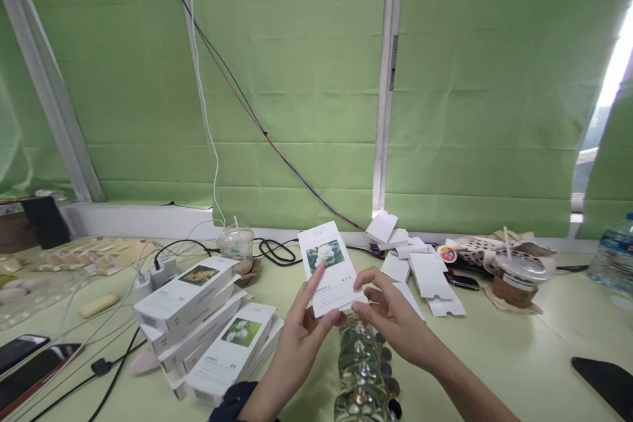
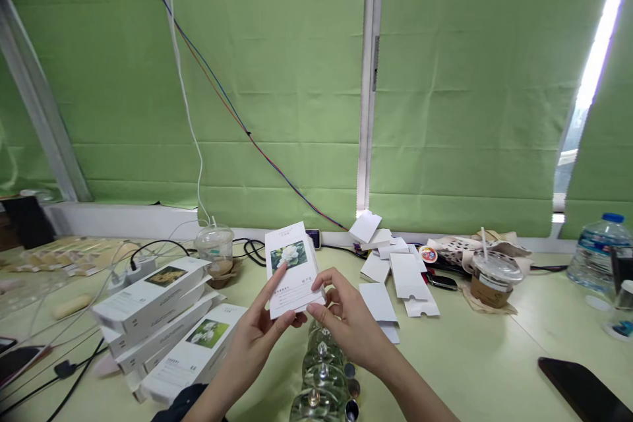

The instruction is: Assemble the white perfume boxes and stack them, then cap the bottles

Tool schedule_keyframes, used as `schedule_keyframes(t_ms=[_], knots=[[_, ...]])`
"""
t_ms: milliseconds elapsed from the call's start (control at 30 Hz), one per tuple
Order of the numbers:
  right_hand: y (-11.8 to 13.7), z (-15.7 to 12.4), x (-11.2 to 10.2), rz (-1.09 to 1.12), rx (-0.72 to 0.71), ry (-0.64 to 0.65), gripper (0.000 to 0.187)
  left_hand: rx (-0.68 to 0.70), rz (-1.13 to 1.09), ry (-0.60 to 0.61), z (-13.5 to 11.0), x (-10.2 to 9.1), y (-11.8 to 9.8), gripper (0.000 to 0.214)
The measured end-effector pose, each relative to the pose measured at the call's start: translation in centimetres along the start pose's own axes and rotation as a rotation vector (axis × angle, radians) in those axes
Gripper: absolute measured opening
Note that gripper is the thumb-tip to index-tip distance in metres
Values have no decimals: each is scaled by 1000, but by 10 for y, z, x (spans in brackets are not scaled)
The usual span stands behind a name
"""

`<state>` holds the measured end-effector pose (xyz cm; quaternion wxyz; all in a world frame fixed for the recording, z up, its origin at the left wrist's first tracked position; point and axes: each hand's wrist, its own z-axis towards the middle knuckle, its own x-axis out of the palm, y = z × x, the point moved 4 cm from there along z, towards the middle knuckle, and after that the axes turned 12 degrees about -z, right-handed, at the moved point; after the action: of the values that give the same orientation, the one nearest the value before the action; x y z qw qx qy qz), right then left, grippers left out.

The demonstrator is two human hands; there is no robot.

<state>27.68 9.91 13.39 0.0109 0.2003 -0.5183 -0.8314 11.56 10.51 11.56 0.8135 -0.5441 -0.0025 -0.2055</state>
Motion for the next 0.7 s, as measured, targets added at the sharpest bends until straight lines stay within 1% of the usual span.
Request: schedule_keyframes(t_ms=[100, 200, 367, 467, 533, 600, 667, 700], knots=[[-2, 1, 0, 5, 15, 21, 23, 2, 31, 25, -1, 0, 1, 68], [-3, 1, 0, -10, -6, 13, 24, 6, 66, 53, -2, -1, 4, 73], [-3, 1, -1, -62, -29, -9, 23, 25, 152, 35, -1, -5, 5, 62], [0, 1, -2, -107, -32, -11, 24, 14, 238, 60, 0, -8, 0, 59], [5, 0, -3, -144, -23, 7, 24, 7, 284, 88, 0, -10, -5, 58], [10, -2, -2, -175, -8, 52, 23, 16, 317, 104, -1, -11, -11, 58], [14, -4, 3, -173, -4, 118, 23, 36, 342, 49, -3, -14, -17, 57], [14, -5, 6, -167, -6, 155, 24, 51, 363, -13, -6, -17, -20, 55]])
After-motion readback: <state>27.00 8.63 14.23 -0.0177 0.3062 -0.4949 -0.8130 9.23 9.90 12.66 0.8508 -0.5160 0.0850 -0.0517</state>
